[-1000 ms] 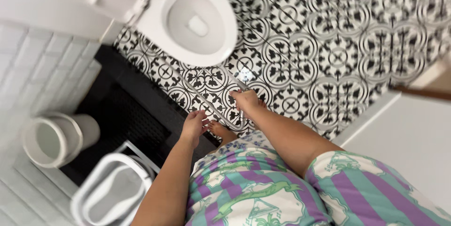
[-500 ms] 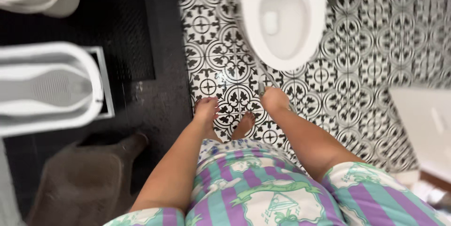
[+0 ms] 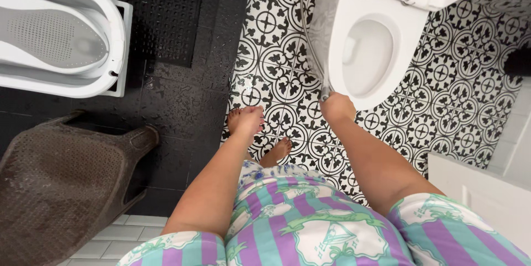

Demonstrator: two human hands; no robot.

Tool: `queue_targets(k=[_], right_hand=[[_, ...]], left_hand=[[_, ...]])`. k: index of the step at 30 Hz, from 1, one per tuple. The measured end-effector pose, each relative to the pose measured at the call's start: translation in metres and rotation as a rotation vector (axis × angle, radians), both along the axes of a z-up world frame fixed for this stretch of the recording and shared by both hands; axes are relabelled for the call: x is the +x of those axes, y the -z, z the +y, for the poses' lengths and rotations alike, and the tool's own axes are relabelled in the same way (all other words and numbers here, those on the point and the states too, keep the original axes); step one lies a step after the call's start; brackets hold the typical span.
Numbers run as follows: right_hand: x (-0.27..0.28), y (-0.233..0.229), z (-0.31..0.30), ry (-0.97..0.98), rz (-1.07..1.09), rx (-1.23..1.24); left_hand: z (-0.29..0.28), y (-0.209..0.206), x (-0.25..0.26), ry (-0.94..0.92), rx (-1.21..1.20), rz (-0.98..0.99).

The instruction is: The person cleans the exterior and interior of a toilet by scrubbing the tank, seat, and bowl with a yellow sponge and rinsing it with a handheld sprayer.

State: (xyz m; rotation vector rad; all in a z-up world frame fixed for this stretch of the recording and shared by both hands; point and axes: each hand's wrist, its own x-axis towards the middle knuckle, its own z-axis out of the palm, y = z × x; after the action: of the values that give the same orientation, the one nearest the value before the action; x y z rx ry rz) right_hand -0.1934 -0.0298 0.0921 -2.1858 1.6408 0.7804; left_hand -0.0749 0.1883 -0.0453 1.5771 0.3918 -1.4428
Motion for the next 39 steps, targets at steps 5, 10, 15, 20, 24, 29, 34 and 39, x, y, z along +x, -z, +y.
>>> queue_targets(k=[5, 10, 15, 20, 24, 29, 34, 39], right_hand=[[-0.005, 0.001, 0.005, -0.050, 0.072, 0.015], [0.017, -0.011, -0.007, -0.072, 0.044, -0.046], [0.052, -0.024, -0.025, -0.054, -0.027, -0.105], [0.083, -0.043, -0.038, -0.029, -0.067, -0.140], [0.099, -0.053, -0.045, -0.036, -0.064, -0.168], [0.110, -0.052, -0.052, -0.051, -0.042, -0.183], [0.125, -0.044, -0.079, -0.062, -0.039, -0.186], [0.143, -0.033, -0.119, -0.121, -0.033, -0.216]], left_hand=[[0.001, 0.010, 0.013, -0.030, -0.016, -0.015], [-0.011, 0.018, 0.026, -0.076, -0.082, -0.019], [-0.016, 0.010, 0.041, -0.055, -0.072, 0.010], [-0.014, 0.006, 0.057, -0.054, -0.095, 0.009], [-0.020, 0.003, 0.069, -0.075, -0.095, 0.014], [-0.030, 0.001, 0.083, -0.101, -0.119, 0.027], [-0.045, 0.005, 0.091, -0.178, -0.152, 0.057], [-0.069, 0.008, 0.102, -0.167, -0.186, 0.075]])
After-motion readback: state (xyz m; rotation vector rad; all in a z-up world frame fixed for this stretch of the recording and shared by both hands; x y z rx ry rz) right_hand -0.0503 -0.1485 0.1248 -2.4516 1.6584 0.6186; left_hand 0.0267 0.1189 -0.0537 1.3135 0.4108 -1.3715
